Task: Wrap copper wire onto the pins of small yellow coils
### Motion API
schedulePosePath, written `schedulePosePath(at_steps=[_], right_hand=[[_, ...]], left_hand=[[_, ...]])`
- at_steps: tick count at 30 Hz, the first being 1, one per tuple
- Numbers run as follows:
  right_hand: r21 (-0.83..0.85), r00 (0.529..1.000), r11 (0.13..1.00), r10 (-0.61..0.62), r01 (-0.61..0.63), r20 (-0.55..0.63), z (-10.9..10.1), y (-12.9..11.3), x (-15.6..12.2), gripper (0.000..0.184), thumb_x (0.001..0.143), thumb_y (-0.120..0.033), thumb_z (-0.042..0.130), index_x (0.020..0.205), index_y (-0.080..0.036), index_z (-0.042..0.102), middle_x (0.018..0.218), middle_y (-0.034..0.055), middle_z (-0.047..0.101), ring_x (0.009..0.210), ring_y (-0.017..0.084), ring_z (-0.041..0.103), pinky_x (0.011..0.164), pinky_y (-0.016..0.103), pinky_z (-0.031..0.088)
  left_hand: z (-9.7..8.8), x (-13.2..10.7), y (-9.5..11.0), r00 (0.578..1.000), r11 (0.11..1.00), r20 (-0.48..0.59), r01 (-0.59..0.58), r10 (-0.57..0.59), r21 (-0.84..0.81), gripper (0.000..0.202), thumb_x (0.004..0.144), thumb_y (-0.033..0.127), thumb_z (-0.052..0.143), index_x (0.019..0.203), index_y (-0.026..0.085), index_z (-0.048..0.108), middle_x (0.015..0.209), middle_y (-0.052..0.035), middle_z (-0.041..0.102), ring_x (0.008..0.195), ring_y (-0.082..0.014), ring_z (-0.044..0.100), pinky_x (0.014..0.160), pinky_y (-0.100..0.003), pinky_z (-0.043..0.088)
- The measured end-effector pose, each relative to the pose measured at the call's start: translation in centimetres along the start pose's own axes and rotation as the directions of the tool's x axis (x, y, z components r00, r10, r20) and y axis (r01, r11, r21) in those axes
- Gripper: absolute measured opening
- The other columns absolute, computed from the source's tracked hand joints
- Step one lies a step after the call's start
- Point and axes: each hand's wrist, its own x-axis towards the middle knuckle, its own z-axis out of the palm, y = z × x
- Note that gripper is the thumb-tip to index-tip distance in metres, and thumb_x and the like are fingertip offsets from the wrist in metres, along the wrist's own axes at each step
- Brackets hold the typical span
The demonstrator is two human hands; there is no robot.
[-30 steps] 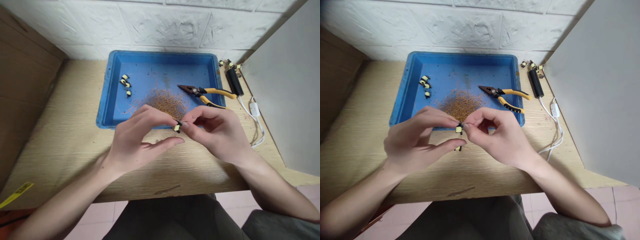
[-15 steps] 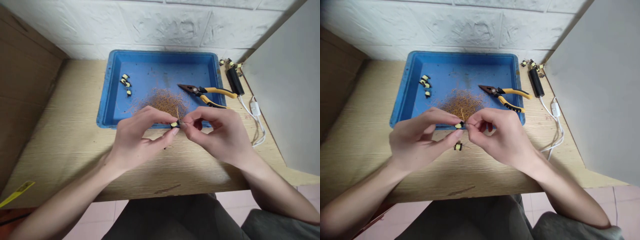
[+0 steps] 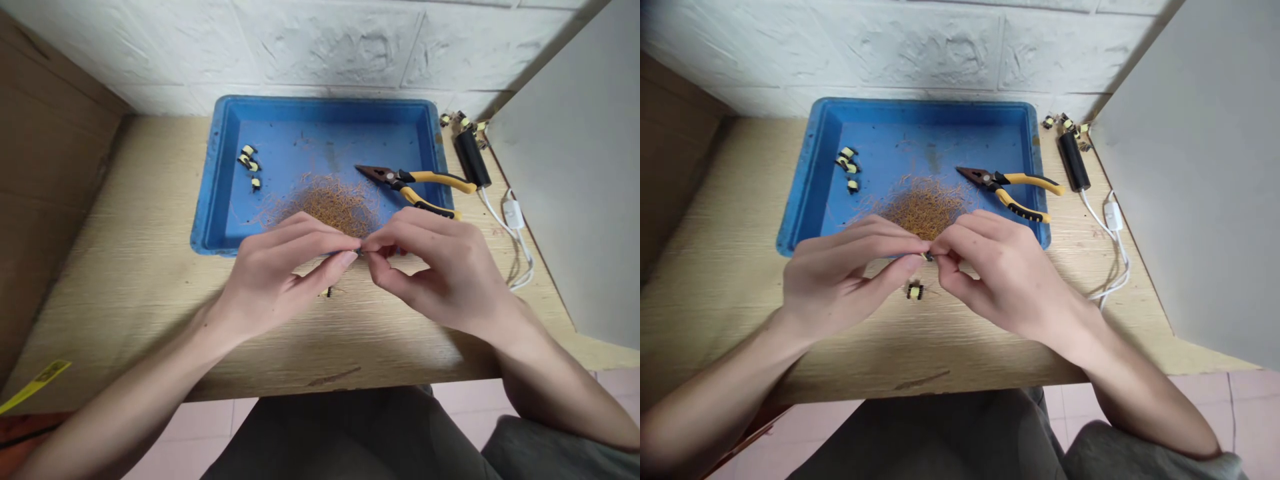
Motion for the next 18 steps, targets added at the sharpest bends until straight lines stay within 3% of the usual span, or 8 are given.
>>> schedulePosePath(at_steps=[6, 9, 14, 18], right_hand=[[0.179, 0.983, 0.967, 0.175, -0.183, 0.057, -0.4, -0.2, 0.2, 0.019, 0.089, -0.007, 0.072, 0.082, -0.024, 0.069, 0.077, -0.0047, 0.072, 0.067, 0.011, 0.065, 0.064, 0.026, 0.054], [0.254, 0.971, 0.937, 0.229, -0.24, 0.07, -0.4, -0.2, 0.4, 0.02, 0.086, -0.004, 0.073, 0.08, -0.023, 0.07, 0.072, -0.0061, 0.071, 0.063, 0.009, 0.062, 0.061, 0.023, 0.052], [0.346, 0.959, 0.895, 0.259, -0.283, 0.116, -0.5, -0.4, 0.6, 0.02, 0.087, -0.003, 0.073, 0.08, -0.022, 0.07, 0.071, -0.0064, 0.07, 0.063, 0.008, 0.063, 0.059, 0.021, 0.05], [0.285, 0.975, 0.932, 0.207, -0.222, 0.085, -0.5, -0.5, 0.4, 0.018, 0.089, -0.005, 0.072, 0.082, -0.02, 0.068, 0.074, -0.0048, 0.07, 0.066, 0.008, 0.063, 0.064, 0.022, 0.05]], left_hand=[[-0.2, 0.1, 0.3, 0.978, 0.96, 0.056, 0.209, -0.202, -0.188, 0.013, 0.1, 0.022, 0.072, 0.106, 0.033, 0.075, 0.09, 0.0061, 0.082, 0.075, -0.0136, 0.077, 0.066, -0.024, 0.063], [-0.2, 0.2, 0.6, 0.967, 0.924, 0.056, 0.255, -0.25, -0.286, 0.01, 0.098, 0.022, 0.075, 0.104, 0.03, 0.075, 0.09, 0.0064, 0.082, 0.077, -0.0118, 0.078, 0.066, -0.02, 0.063], [-0.7, 0.5, 1.3, 0.94, 0.874, 0.113, 0.342, -0.323, -0.345, 0.008, 0.097, 0.018, 0.075, 0.095, 0.026, 0.078, 0.085, 0.0052, 0.082, 0.074, -0.0105, 0.077, 0.068, -0.017, 0.062], [-1.0, 0.7, 1.5, 0.924, 0.855, 0.133, 0.381, -0.357, -0.351, 0.013, 0.096, 0.013, 0.075, 0.096, 0.025, 0.08, 0.087, 0.0077, 0.083, 0.079, -0.0074, 0.077, 0.073, -0.011, 0.059]])
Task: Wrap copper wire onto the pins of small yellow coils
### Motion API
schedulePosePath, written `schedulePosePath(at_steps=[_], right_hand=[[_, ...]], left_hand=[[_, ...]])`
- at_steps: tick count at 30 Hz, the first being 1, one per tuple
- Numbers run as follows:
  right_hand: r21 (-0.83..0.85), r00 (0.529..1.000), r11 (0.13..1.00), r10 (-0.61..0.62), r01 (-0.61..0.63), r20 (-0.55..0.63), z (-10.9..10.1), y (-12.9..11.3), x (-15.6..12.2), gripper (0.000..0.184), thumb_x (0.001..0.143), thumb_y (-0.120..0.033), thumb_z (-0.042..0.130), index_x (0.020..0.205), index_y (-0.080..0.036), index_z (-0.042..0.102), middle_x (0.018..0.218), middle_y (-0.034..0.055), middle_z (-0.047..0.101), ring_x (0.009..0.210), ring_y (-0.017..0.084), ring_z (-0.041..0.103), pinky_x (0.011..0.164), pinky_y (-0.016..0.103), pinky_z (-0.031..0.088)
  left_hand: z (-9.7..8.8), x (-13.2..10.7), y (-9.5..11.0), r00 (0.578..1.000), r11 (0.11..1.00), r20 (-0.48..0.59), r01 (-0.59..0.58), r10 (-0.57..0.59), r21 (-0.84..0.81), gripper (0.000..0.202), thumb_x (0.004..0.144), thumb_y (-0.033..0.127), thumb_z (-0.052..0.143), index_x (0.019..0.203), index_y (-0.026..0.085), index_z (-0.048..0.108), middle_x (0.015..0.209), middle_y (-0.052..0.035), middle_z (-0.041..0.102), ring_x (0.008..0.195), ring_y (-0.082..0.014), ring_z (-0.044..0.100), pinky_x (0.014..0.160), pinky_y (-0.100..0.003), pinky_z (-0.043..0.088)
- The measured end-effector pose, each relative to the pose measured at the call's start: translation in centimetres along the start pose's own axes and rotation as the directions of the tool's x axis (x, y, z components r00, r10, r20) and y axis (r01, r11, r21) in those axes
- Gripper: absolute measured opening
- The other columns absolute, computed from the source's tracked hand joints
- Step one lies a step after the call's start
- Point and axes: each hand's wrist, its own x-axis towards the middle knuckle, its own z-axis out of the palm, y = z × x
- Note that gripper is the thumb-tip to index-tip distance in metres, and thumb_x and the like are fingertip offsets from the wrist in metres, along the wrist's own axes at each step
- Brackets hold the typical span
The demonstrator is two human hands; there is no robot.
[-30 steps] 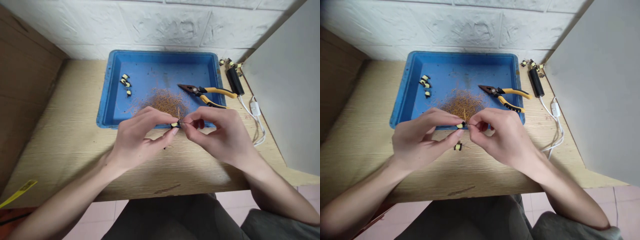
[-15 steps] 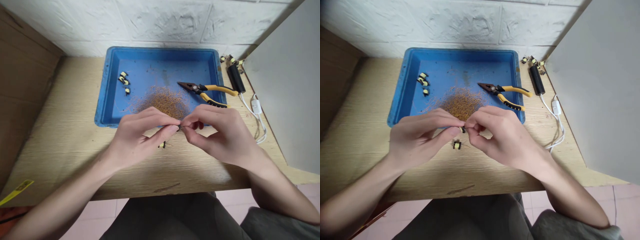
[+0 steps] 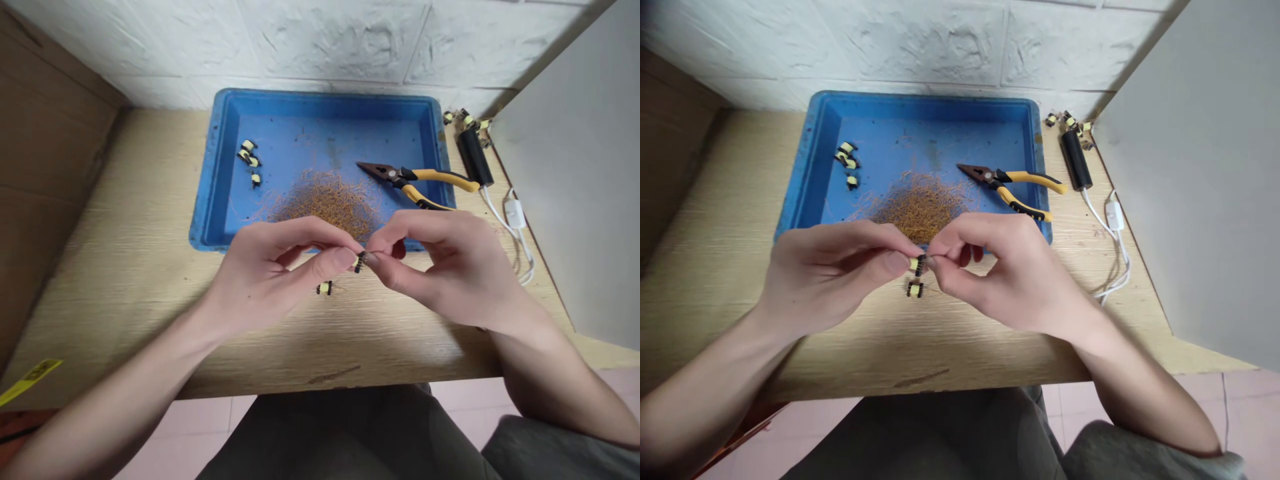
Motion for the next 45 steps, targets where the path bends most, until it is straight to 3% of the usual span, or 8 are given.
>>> schedulePosePath(at_steps=[5, 11, 20, 26, 31, 35, 38, 45], right_hand=[[-0.172, 0.992, 0.978, -0.124, 0.118, -0.024, 0.3, 0.2, -0.2, 0.016, 0.095, -0.008, 0.067, 0.084, -0.02, 0.066, 0.077, -0.0015, 0.068, 0.072, 0.011, 0.065, 0.07, 0.026, 0.05], [-0.117, 0.993, 0.988, -0.104, 0.096, -0.064, 0.8, 0.0, -0.3, 0.016, 0.095, -0.008, 0.068, 0.085, -0.02, 0.065, 0.076, -0.0016, 0.069, 0.071, 0.011, 0.065, 0.069, 0.026, 0.05], [-0.252, 0.953, 0.919, -0.3, 0.302, 0.048, 0.4, 1.9, 0.1, 0.007, 0.106, -0.019, 0.058, 0.101, -0.02, 0.064, 0.093, 0.0062, 0.069, 0.09, 0.02, 0.064, 0.081, 0.036, 0.051], [-0.24, 0.944, 0.919, -0.329, 0.312, -0.032, 1.0, 2.2, 0.2, 0.016, 0.098, -0.007, 0.056, 0.092, -0.022, 0.056, 0.088, 0.0048, 0.065, 0.084, 0.02, 0.059, 0.075, 0.036, 0.047], [-0.159, 0.964, 0.96, -0.247, 0.23, -0.096, 1.8, 2.2, 0.2, 0.012, 0.1, -0.01, 0.059, 0.092, -0.02, 0.059, 0.085, 0.0045, 0.064, 0.083, 0.019, 0.06, 0.075, 0.035, 0.049], [-0.02, 0.973, 0.991, -0.136, 0.135, -0.185, 1.9, 1.8, 0.1, 0.003, 0.102, -0.018, 0.063, 0.104, -0.021, 0.062, 0.097, 0.0045, 0.066, 0.087, 0.017, 0.062, 0.076, 0.033, 0.051], [0.133, 0.972, 0.99, -0.021, 0.054, -0.234, 1.8, 1.1, -0.1, 0.004, 0.102, -0.022, 0.065, 0.105, -0.023, 0.063, 0.095, 0.0023, 0.065, 0.082, 0.015, 0.061, 0.068, 0.031, 0.051], [0.233, 0.995, 0.972, 0.039, -0.017, -0.09, 1.5, 0.7, -0.2, 0.013, 0.092, -0.026, 0.077, 0.094, -0.021, 0.065, 0.072, -0.0047, 0.06, 0.057, 0.009, 0.05, 0.049, 0.024, 0.041]], left_hand=[[-0.1, 0.1, -0.4, 1.0, 1.0, 0.014, -0.017, 0.018, -0.019, 0.015, 0.096, 0.013, 0.074, 0.096, 0.026, 0.08, 0.085, 0.0085, 0.082, 0.077, -0.0061, 0.076, 0.072, -0.01, 0.057], [-0.2, -0.1, -0.8, 0.998, 0.997, -0.018, -0.056, 0.056, -0.045, 0.01, 0.095, 0.02, 0.077, 0.098, 0.028, 0.082, 0.085, 0.0042, 0.082, 0.071, -0.0108, 0.074, 0.063, -0.021, 0.054], [-0.4, 0.3, -1.1, 0.997, 0.989, 0.021, 0.076, -0.074, -0.125, 0.011, 0.096, 0.02, 0.074, 0.091, 0.028, 0.08, 0.081, 0.0046, 0.079, 0.074, -0.0116, 0.072, 0.068, -0.021, 0.057], [-0.4, 0.4, -0.8, 0.986, 0.963, 0.114, 0.143, -0.12, -0.23, 0.011, 0.096, 0.017, 0.074, 0.091, 0.024, 0.079, 0.079, 0.0038, 0.079, 0.072, -0.011, 0.073, 0.064, -0.017, 0.057], [-0.3, 0.3, -1.0, 0.984, 0.963, 0.13, 0.15, -0.123, -0.223, 0.009, 0.097, 0.02, 0.073, 0.092, 0.025, 0.079, 0.08, 0.0041, 0.078, 0.073, -0.0104, 0.073, 0.064, -0.016, 0.054], [-0.5, 0.1, -1.7, 0.986, 0.949, 0.048, 0.166, -0.159, -0.267, 0.008, 0.097, 0.033, 0.077, 0.095, 0.026, 0.079, 0.081, 0.0024, 0.078, 0.071, -0.0109, 0.071, 0.062, -0.019, 0.052], [-0.7, 0.1, -2.0, 0.989, 0.926, 0.006, 0.139, -0.146, -0.352, 0.008, 0.098, 0.032, 0.077, 0.096, 0.025, 0.079, 0.084, 0.0016, 0.079, 0.074, -0.0109, 0.073, 0.067, -0.021, 0.056], [-1.1, -0.1, -1.8, 0.998, 0.904, -0.002, 0.059, -0.066, -0.423, 0.005, 0.097, 0.028, 0.078, 0.099, 0.024, 0.077, 0.087, 0.0006, 0.077, 0.08, -0.0137, 0.072, 0.074, -0.028, 0.057]])
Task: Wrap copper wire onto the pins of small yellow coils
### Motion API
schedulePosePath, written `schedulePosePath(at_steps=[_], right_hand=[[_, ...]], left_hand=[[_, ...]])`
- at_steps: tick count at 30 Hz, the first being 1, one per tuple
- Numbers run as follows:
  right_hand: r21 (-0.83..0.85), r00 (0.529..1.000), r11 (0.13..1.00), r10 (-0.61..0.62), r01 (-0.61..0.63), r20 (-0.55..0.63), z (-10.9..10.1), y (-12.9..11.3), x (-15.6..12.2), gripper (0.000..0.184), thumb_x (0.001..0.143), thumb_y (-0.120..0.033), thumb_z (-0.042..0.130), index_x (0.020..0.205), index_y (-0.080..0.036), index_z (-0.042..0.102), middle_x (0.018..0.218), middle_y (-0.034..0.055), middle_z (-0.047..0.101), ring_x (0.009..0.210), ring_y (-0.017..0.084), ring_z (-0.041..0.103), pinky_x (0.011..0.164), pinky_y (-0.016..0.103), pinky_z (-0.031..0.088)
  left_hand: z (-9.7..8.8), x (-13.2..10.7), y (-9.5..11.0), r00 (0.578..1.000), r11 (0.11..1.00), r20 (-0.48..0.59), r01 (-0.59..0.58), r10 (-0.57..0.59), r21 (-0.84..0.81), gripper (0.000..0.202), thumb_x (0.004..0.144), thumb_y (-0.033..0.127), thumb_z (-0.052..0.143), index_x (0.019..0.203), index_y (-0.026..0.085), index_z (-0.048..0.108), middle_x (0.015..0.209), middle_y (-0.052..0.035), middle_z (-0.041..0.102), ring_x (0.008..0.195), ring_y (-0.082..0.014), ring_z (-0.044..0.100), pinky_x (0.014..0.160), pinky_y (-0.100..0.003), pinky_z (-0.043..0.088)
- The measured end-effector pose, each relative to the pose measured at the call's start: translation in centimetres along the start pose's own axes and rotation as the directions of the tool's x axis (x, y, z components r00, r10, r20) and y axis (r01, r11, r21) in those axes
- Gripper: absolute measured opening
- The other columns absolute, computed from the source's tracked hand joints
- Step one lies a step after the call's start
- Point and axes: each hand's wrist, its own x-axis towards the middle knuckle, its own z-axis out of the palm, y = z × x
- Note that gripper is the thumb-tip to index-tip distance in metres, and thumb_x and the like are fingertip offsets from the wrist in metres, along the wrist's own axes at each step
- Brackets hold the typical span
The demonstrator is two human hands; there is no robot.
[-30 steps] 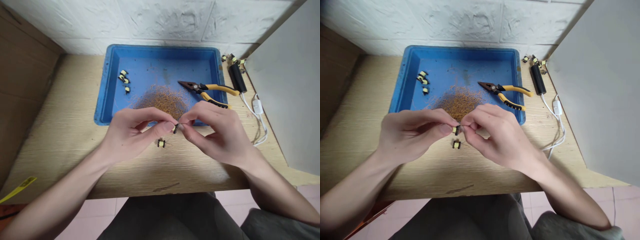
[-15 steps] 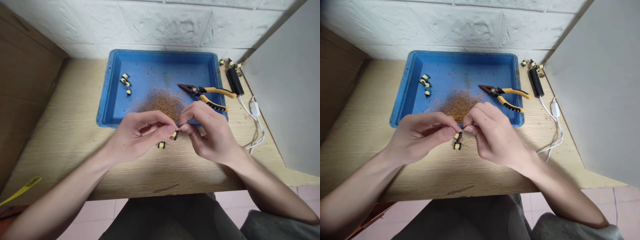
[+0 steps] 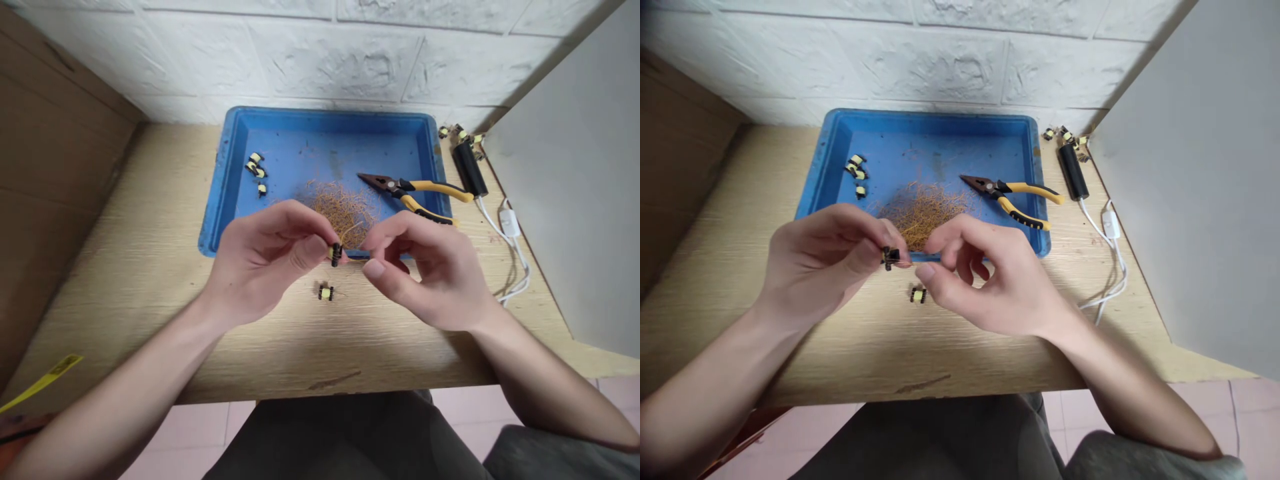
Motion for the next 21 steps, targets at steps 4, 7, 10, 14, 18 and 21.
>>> schedulePosePath(at_steps=[4, 7, 10, 14, 18, 21], right_hand=[[0.017, 0.998, 1.0, 0.02, -0.021, 0.067, -0.14, -0.01, 0.01, 0.006, 0.094, -0.02, 0.072, 0.093, -0.02, 0.067, 0.073, -0.0042, 0.062, 0.059, 0.008, 0.05, 0.052, 0.024, 0.041], [0.022, 0.996, 1.0, -0.005, 0.003, 0.091, -0.12, -0.03, 0.01, 0.007, 0.094, -0.013, 0.069, 0.092, -0.02, 0.067, 0.071, -0.0053, 0.061, 0.058, 0.007, 0.049, 0.052, 0.023, 0.039], [0.017, 0.997, 1.0, -0.013, 0.012, 0.079, -0.11, 0.03, 0.06, 0.008, 0.095, -0.014, 0.068, 0.09, -0.02, 0.069, 0.069, -0.0046, 0.061, 0.06, 0.009, 0.051, 0.054, 0.025, 0.04], [0.034, 0.999, 0.999, -0.039, 0.039, 0.023, -0.21, 0.06, 0.1, 0.009, 0.096, -0.015, 0.069, 0.088, -0.021, 0.068, 0.07, -0.0028, 0.062, 0.066, 0.011, 0.054, 0.058, 0.028, 0.043], [0.043, 0.995, 0.995, -0.09, 0.088, 0.048, -0.24, -0.01, 0.09, 0.017, 0.088, -0.004, 0.068, 0.085, -0.021, 0.068, 0.069, -0.0041, 0.061, 0.063, 0.01, 0.054, 0.058, 0.027, 0.043], [0.007, 0.989, 0.996, -0.084, 0.083, 0.121, -0.23, -0.01, 0.1, 0.02, 0.083, 0.0, 0.068, 0.085, -0.02, 0.069, 0.07, -0.0055, 0.063, 0.06, 0.008, 0.053, 0.056, 0.024, 0.043]], left_hand=[[-0.03, 0.07, 0.17, 0.999, 0.999, 0.009, -0.044, 0.044, -0.009, 0.005, 0.098, 0.028, 0.077, 0.098, 0.023, 0.077, 0.085, -0.0005, 0.077, 0.077, -0.0149, 0.072, 0.072, -0.03, 0.056], [-0.05, 0.08, 0.16, 0.999, 0.999, 0.023, -0.038, 0.039, -0.013, 0.004, 0.098, 0.027, 0.076, 0.098, 0.024, 0.077, 0.085, -0.0001, 0.077, 0.078, -0.0148, 0.073, 0.072, -0.029, 0.056], [-0.06, 0.03, 0.17, 0.999, 1.0, 0.03, -0.019, 0.019, -0.012, 0.004, 0.099, 0.028, 0.076, 0.099, 0.024, 0.077, 0.087, 0.0003, 0.076, 0.08, -0.0146, 0.072, 0.073, -0.03, 0.055], [0.02, -0.03, 0.17, 0.999, 1.0, 0.033, -0.007, 0.007, -0.009, 0.002, 0.098, 0.025, 0.076, 0.1, 0.025, 0.077, 0.089, 0.0009, 0.076, 0.081, -0.0144, 0.072, 0.073, -0.029, 0.055], [0.13, -0.01, 0.12, 1.0, 1.0, 0.007, -0.01, 0.009, 0.027, 0.001, 0.099, 0.025, 0.076, 0.099, 0.024, 0.077, 0.088, 0.0011, 0.076, 0.08, -0.0134, 0.072, 0.073, -0.028, 0.056], [0.13, 0.01, 0.14, 1.0, 0.998, 0.003, -0.014, 0.014, 0.061, 0.0, 0.098, 0.025, 0.076, 0.098, 0.025, 0.076, 0.088, 0.0005, 0.076, 0.079, -0.0146, 0.072, 0.072, -0.028, 0.056]])
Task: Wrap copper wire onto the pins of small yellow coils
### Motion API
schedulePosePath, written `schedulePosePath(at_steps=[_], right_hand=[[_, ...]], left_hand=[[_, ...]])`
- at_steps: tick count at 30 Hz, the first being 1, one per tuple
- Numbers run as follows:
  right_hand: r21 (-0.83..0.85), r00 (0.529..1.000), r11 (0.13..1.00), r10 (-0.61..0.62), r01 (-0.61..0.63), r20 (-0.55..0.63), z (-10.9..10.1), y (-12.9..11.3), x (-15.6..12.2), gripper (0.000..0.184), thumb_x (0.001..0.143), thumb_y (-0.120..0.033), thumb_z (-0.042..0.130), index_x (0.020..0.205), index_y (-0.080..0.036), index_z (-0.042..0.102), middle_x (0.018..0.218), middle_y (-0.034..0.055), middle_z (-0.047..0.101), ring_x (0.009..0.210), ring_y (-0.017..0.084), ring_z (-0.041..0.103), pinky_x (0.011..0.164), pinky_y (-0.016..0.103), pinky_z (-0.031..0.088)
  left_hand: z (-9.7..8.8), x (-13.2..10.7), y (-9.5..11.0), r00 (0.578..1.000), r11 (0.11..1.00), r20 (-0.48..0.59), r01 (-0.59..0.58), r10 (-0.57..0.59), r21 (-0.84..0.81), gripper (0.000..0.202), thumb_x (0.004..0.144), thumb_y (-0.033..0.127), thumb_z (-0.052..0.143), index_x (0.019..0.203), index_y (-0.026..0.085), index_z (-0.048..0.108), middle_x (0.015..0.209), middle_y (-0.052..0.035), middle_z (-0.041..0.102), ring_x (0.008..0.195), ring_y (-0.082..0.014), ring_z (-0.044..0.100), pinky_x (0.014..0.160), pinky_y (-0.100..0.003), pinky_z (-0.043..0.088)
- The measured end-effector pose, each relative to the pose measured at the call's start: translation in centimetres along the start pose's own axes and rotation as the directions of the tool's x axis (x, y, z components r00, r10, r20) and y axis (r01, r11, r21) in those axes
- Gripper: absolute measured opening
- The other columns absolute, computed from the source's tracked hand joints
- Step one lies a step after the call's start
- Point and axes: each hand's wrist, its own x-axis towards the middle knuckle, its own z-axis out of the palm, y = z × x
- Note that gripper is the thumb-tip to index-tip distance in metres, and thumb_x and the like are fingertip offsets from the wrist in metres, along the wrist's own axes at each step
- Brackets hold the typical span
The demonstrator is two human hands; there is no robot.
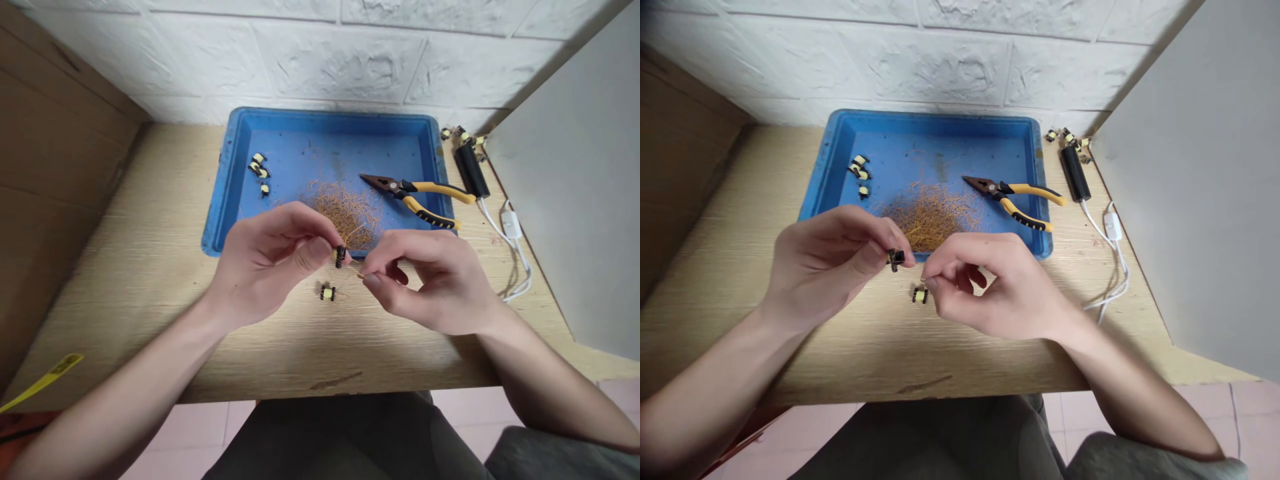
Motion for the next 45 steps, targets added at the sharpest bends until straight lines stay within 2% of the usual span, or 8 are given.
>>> schedulePosePath(at_steps=[4, 9, 14, 20, 32, 37, 45], right_hand=[[-0.02, 0.999, 0.999, 0.032, -0.032, 0.018, -0.4, 0.0, 0.1, 0.019, 0.084, -0.001, 0.068, 0.087, -0.02, 0.07, 0.072, -0.0046, 0.066, 0.062, 0.008, 0.056, 0.057, 0.024, 0.045], [0.023, 0.992, 0.998, 0.067, -0.064, -0.111, -1.0, -0.2, 0.3, 0.014, 0.092, -0.009, 0.064, 0.09, -0.02, 0.073, 0.069, -0.0033, 0.064, 0.058, 0.009, 0.053, 0.05, 0.023, 0.042], [0.053, 0.994, 0.994, 0.098, -0.096, -0.037, -0.2, -0.2, 0.3, 0.009, 0.092, -0.014, 0.071, 0.086, -0.019, 0.075, 0.068, -0.0025, 0.068, 0.059, 0.009, 0.055, 0.052, 0.024, 0.044], [0.064, 0.994, 0.992, 0.111, -0.11, -0.016, 0.0, -0.1, 0.3, 0.007, 0.089, -0.013, 0.074, 0.084, -0.018, 0.076, 0.067, -0.0026, 0.069, 0.058, 0.009, 0.057, 0.053, 0.023, 0.046], [0.028, 0.992, 0.993, 0.117, -0.116, -0.052, 0.1, 0.3, 0.2, 0.004, 0.087, -0.017, 0.079, 0.084, -0.018, 0.077, 0.066, -0.0025, 0.069, 0.054, 0.008, 0.054, 0.05, 0.022, 0.044], [0.025, 0.987, 0.988, 0.156, -0.155, -0.034, 0.3, 0.2, 0.2, 0.008, 0.088, -0.015, 0.076, 0.081, -0.019, 0.073, 0.065, -0.0037, 0.064, 0.056, 0.008, 0.052, 0.051, 0.022, 0.043], [0.061, 0.983, 0.982, 0.18, -0.178, -0.032, 0.3, 0.3, -0.1, 0.021, 0.077, 0.001, 0.068, 0.077, -0.019, 0.063, 0.065, -0.0074, 0.056, 0.06, 0.007, 0.048, 0.055, 0.021, 0.04]], left_hand=[[0.0, 0.0, 0.1, 1.0, 0.996, -0.002, 0.007, -0.007, 0.085, 0.005, 0.097, 0.033, 0.077, 0.095, 0.028, 0.077, 0.084, -0.0005, 0.074, 0.074, -0.0171, 0.071, 0.066, -0.03, 0.055], [0.1, 0.1, 0.4, 0.999, 0.995, 0.049, 0.012, -0.017, 0.1, 0.007, 0.098, 0.036, 0.075, 0.093, 0.029, 0.075, 0.082, -0.0015, 0.076, 0.073, -0.0183, 0.071, 0.063, -0.028, 0.054], [0.3, 0.1, 0.4, 0.997, 0.992, 0.071, -0.012, 0.003, 0.127, 0.005, 0.099, 0.03, 0.073, 0.095, 0.029, 0.076, 0.083, -0.001, 0.074, 0.074, -0.0168, 0.069, 0.064, -0.027, 0.054], [0.5, 0.1, 0.4, 0.994, 0.99, 0.108, -0.048, 0.034, 0.134, 0.008, 0.099, 0.019, 0.07, 0.096, 0.023, 0.075, 0.083, -0.0005, 0.072, 0.074, -0.0125, 0.067, 0.064, -0.023, 0.053], [0.6, 0.2, 0.5, 0.991, 0.974, 0.108, -0.1, 0.08, 0.203, 0.009, 0.1, 0.017, 0.069, 0.096, 0.023, 0.075, 0.082, 0.0017, 0.073, 0.071, -0.0095, 0.065, 0.06, -0.02, 0.049], [0.8, 0.3, 0.5, 0.993, 0.967, 0.088, -0.103, 0.084, 0.234, 0.01, 0.099, 0.017, 0.069, 0.094, 0.024, 0.075, 0.082, 0.0025, 0.074, 0.071, -0.0096, 0.066, 0.061, -0.021, 0.05], [0.8, 0.2, 0.4, 0.992, 0.968, 0.111, -0.09, 0.065, 0.234, 0.01, 0.1, 0.017, 0.069, 0.098, 0.024, 0.075, 0.084, 0.0026, 0.077, 0.077, -0.0108, 0.074, 0.064, -0.019, 0.055]])
